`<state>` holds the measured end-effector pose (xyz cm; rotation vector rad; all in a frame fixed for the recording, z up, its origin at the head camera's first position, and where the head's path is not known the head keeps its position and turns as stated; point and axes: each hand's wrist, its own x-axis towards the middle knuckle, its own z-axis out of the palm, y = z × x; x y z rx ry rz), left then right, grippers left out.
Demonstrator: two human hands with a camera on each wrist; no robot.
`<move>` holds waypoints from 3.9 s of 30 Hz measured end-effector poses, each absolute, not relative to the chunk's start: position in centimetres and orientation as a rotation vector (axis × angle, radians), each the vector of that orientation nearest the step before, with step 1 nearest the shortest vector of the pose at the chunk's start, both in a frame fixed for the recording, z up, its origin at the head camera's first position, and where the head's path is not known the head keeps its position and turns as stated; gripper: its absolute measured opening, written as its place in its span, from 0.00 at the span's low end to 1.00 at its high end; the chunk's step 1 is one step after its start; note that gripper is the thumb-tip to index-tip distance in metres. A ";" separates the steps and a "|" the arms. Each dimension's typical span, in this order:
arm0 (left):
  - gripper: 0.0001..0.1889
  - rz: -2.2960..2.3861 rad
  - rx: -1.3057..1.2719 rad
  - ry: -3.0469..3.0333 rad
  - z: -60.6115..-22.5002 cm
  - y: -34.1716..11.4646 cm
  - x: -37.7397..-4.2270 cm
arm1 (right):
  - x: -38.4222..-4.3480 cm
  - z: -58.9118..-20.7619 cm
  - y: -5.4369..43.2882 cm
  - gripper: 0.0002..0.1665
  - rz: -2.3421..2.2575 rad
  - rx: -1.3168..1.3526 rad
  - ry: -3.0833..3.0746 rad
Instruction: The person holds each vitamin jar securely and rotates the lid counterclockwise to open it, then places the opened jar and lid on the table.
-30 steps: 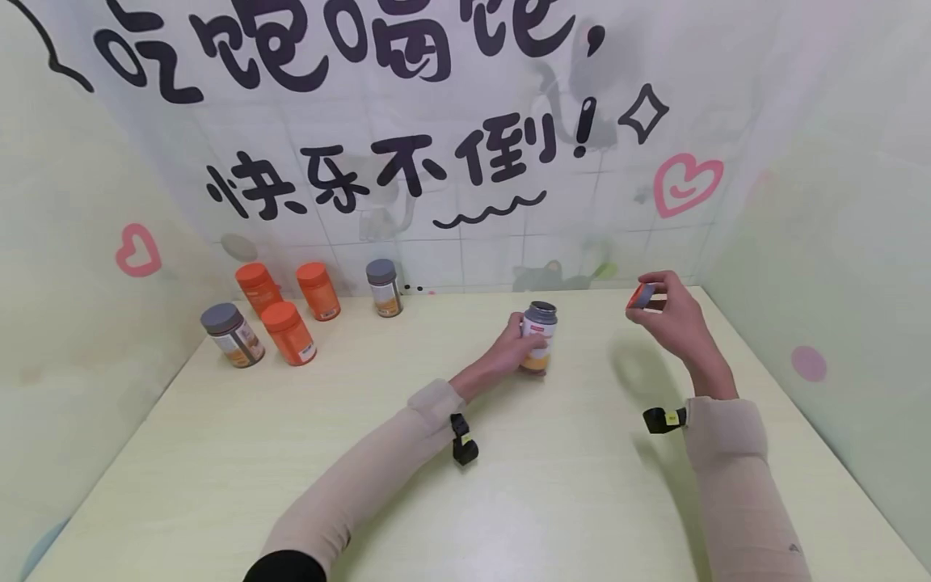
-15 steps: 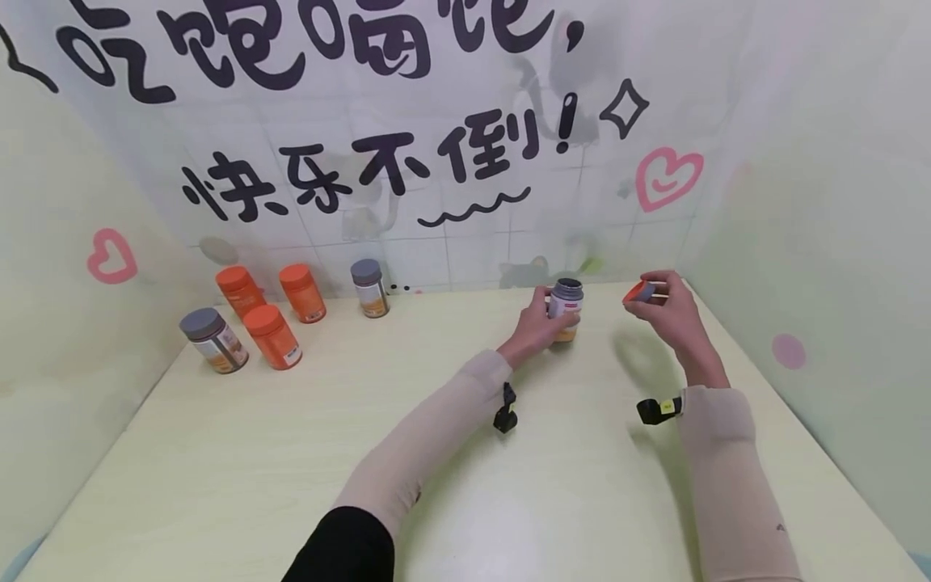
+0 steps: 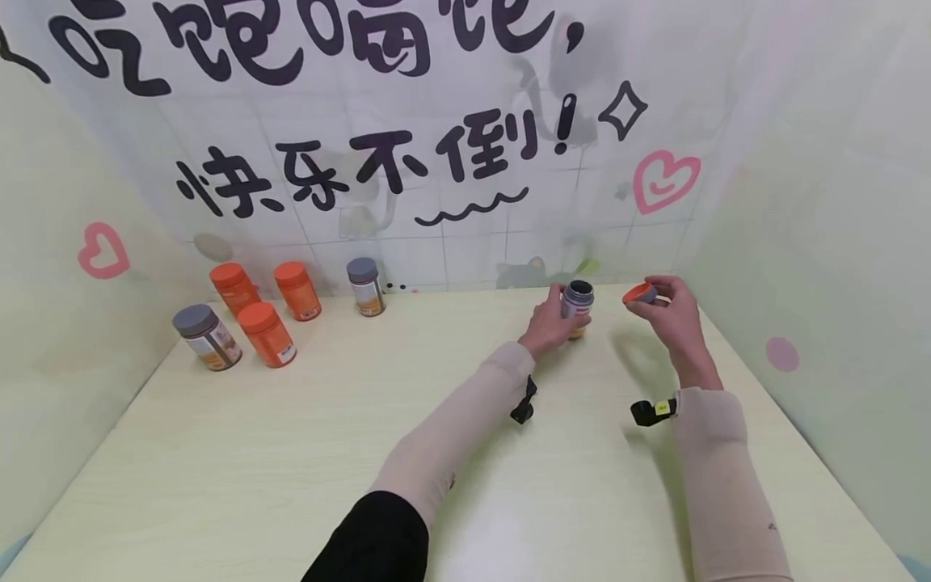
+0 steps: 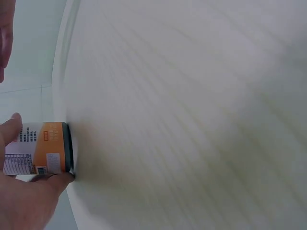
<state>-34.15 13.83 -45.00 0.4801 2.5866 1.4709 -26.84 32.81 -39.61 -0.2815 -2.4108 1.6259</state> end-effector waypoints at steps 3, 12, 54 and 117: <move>0.33 1.456 0.471 2.612 -44.9 13.8 -34.1 | -27.0 -39.9 32.8 0.39 1.634 -0.297 -2.368; 0.34 1.392 0.467 2.619 -44.6 14.3 -34.4 | -27.5 -40.8 33.3 0.40 1.698 -0.341 -2.286; 0.29 1.730 0.204 2.056 -44.2 -1.7 -26.2 | -28.2 -42.3 32.8 0.44 1.530 -0.406 -2.458; 0.30 2.142 -0.468 3.034 -40.4 -24.5 -27.9 | -30.0 -44.1 32.7 0.44 1.387 -0.447 -2.798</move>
